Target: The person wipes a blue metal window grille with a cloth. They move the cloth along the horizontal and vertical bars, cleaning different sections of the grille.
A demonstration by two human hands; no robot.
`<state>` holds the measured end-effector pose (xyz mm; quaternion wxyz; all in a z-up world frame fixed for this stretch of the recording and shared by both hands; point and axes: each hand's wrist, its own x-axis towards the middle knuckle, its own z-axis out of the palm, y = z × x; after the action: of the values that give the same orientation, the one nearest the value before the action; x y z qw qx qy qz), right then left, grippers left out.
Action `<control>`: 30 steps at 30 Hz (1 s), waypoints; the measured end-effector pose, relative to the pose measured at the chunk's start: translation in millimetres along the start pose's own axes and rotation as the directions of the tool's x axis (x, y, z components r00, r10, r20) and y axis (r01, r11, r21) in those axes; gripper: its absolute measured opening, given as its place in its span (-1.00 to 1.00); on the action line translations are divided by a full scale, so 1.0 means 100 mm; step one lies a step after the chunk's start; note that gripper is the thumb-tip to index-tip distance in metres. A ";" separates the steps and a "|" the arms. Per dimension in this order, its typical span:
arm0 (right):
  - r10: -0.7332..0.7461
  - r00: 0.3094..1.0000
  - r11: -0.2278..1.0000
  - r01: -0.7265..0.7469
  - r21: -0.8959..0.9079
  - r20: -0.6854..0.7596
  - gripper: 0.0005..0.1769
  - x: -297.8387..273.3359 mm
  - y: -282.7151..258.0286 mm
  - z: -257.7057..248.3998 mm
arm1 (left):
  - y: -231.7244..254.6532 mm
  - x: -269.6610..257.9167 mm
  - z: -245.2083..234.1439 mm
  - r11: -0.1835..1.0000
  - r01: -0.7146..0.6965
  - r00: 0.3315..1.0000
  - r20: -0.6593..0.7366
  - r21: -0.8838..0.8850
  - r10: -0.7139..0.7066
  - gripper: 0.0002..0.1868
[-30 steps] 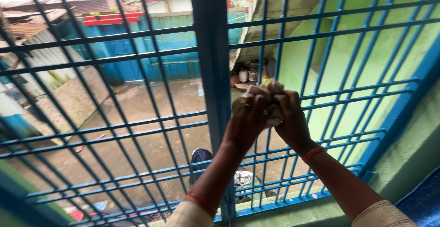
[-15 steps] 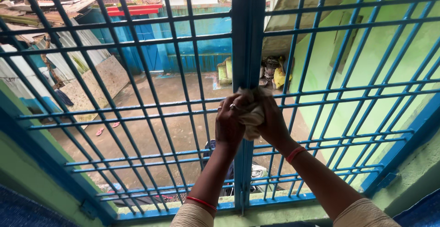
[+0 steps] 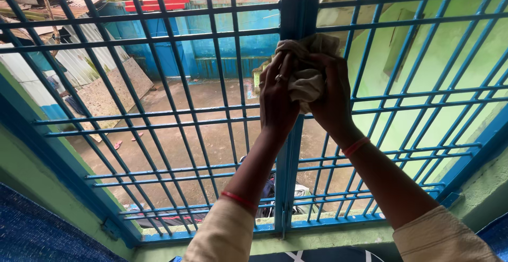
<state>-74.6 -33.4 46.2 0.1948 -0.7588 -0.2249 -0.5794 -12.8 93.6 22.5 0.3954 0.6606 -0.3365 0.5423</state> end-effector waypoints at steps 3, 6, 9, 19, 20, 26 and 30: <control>-0.008 0.992 0.989 0.027 -0.148 0.123 -0.13 -0.03 -0.04 0.04 | -0.11 0.01 0.03 0.996 0.050 0.985 0.158 0.080 -0.062 -0.26; 0.028 0.967 0.924 0.072 -0.375 0.253 -0.24 -0.27 -0.07 0.12 | -0.28 -0.13 -0.05 0.989 0.132 0.928 0.342 0.064 -0.146 -0.38; -0.033 0.955 0.893 0.161 -0.420 0.296 -0.41 -0.47 -0.15 0.22 | -0.41 -0.34 -0.21 0.988 0.110 0.870 0.470 0.107 -0.147 -0.39; -0.140 0.933 0.916 0.250 -0.315 0.332 -0.15 -0.10 -0.50 0.37 | -0.89 -0.24 -0.54 0.681 -0.381 0.905 0.403 0.626 0.135 -0.53; -0.139 0.930 0.920 0.249 -0.303 0.340 -0.21 -0.05 -0.52 0.44 | -0.94 -0.19 -0.59 0.695 -0.342 0.933 0.318 0.633 0.169 -0.51; -0.149 0.905 0.844 0.327 -0.425 0.399 -0.45 -0.25 -0.55 0.84 | -1.01 -0.40 -0.81 0.856 -0.263 0.914 0.400 0.444 0.074 -0.60; -0.132 0.918 0.818 0.313 -0.482 0.373 -0.75 -0.46 -0.53 0.97 | -0.92 -0.51 -0.97 0.898 -0.175 0.909 0.416 0.403 -0.009 -0.78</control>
<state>-38.1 59.5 -20.7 -0.1329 -0.8349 -0.1723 -0.5056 14.2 222.9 -32.7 0.1362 0.8145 -0.3116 0.4700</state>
